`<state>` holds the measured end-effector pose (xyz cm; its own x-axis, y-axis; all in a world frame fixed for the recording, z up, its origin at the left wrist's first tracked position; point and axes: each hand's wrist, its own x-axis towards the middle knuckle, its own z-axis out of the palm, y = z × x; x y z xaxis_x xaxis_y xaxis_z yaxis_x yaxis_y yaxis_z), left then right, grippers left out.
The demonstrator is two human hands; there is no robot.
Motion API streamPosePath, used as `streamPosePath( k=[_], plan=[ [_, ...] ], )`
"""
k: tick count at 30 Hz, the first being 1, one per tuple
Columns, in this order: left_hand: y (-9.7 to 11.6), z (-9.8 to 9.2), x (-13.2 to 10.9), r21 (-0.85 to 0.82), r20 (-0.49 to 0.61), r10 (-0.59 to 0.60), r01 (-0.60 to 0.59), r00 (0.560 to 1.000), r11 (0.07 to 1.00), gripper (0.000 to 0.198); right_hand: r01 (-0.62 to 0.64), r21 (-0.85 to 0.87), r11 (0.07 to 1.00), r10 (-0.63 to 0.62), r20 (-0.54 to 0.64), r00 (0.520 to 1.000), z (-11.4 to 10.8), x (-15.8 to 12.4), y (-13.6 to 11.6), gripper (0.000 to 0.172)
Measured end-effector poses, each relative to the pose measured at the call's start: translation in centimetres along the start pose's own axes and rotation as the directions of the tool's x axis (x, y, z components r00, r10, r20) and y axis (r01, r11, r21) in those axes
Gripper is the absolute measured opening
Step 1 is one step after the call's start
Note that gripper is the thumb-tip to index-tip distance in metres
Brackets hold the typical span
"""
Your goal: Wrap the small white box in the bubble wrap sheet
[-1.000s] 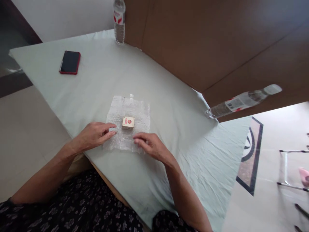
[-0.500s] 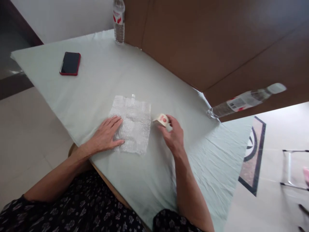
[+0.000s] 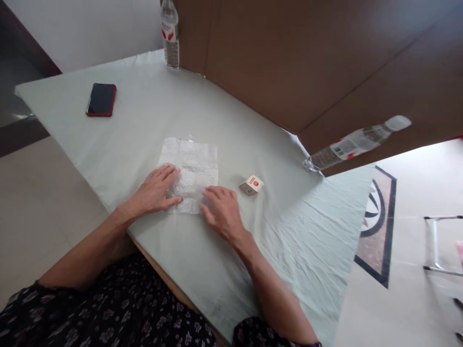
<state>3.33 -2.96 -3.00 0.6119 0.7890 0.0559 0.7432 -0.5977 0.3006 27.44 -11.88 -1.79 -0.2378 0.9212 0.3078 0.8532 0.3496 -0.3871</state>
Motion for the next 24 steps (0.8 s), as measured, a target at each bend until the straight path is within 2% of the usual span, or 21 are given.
streamPosePath(
  k=[2, 3, 5, 7, 9, 11, 12, 14, 17, 19, 24],
  plan=[
    [-0.2, -0.3, -0.2, 0.013, -0.027, 0.013, -0.012, 1.0, 1.0, 0.069, 0.03, 0.004, 1.0, -0.031, 0.103, 0.994, 1.1, 0.0, -0.7, 0.021],
    [-0.3, -0.4, -0.5, 0.014, -0.04, 0.023, -0.023, 0.999, 1.0, 0.065, 0.025, 0.008, 1.0, -0.026, 0.093, 0.995, 1.3, -0.2, -0.7, 0.021],
    [-0.2, -0.8, -1.2, -0.002, -0.059, 0.055, -0.055, 0.997, 0.998, 0.058, -0.01, 0.019, 1.0, 0.01, -0.012, 1.0, 0.9, -0.6, 0.1, 0.021],
    [0.0, -1.2, -2.0, -0.036, -0.073, 0.092, -0.094, 0.993, 0.995, 0.053, -0.066, 0.014, 0.998, 0.068, -0.137, 0.988, -0.5, -1.0, 1.6, 0.021],
    [0.1, -1.4, -2.7, -0.078, -0.09, 0.126, -0.133, 0.988, 0.988, 0.046, -0.163, -0.027, 0.986, 0.152, -0.239, 0.959, -2.2, -1.2, 3.7, 0.024],
    [0.1, -1.4, -3.1, -0.115, -0.097, 0.154, -0.165, 0.983, 0.98, 0.039, -0.32, -0.079, 0.944, 0.281, -0.315, 0.907, -3.6, -1.4, 6.1, 0.038],
    [0.1, -1.2, -3.3, -0.129, -0.093, 0.163, -0.175, 0.982, 0.976, 0.036, -0.402, -0.098, 0.91, 0.354, -0.322, 0.878, -4.0, -1.5, 7.2, 0.05],
    [-0.1, -0.9, -3.5, -0.144, -0.077, 0.173, -0.183, 0.982, 0.973, 0.034, -0.53, -0.098, 0.842, 0.493, -0.257, 0.831, -4.4, -1.7, 9.1, 0.064],
    [-0.4, -0.2, -3.7, -0.15, -0.069, 0.181, -0.19, 0.981, 0.97, 0.034, -0.612, -0.01, 0.791, 0.607, -0.117, 0.786, -4.1, -1.9, 9.9, 0.058],
    [-0.6, 0.2, -3.8, -0.162, -0.085, 0.194, -0.206, 0.977, 0.965, 0.034, -0.583, 0.086, 0.808, 0.589, -0.106, 0.801, -4.1, -1.6, 8.9, 0.051],
    [-0.9, 0.8, -4.1, -0.177, -0.135, 0.201, -0.223, 0.97, 0.959, 0.034, -0.323, 0.253, 0.912, 0.369, -0.156, 0.916, -4.2, 1.3, 3.0, 0.046]
  ],
)
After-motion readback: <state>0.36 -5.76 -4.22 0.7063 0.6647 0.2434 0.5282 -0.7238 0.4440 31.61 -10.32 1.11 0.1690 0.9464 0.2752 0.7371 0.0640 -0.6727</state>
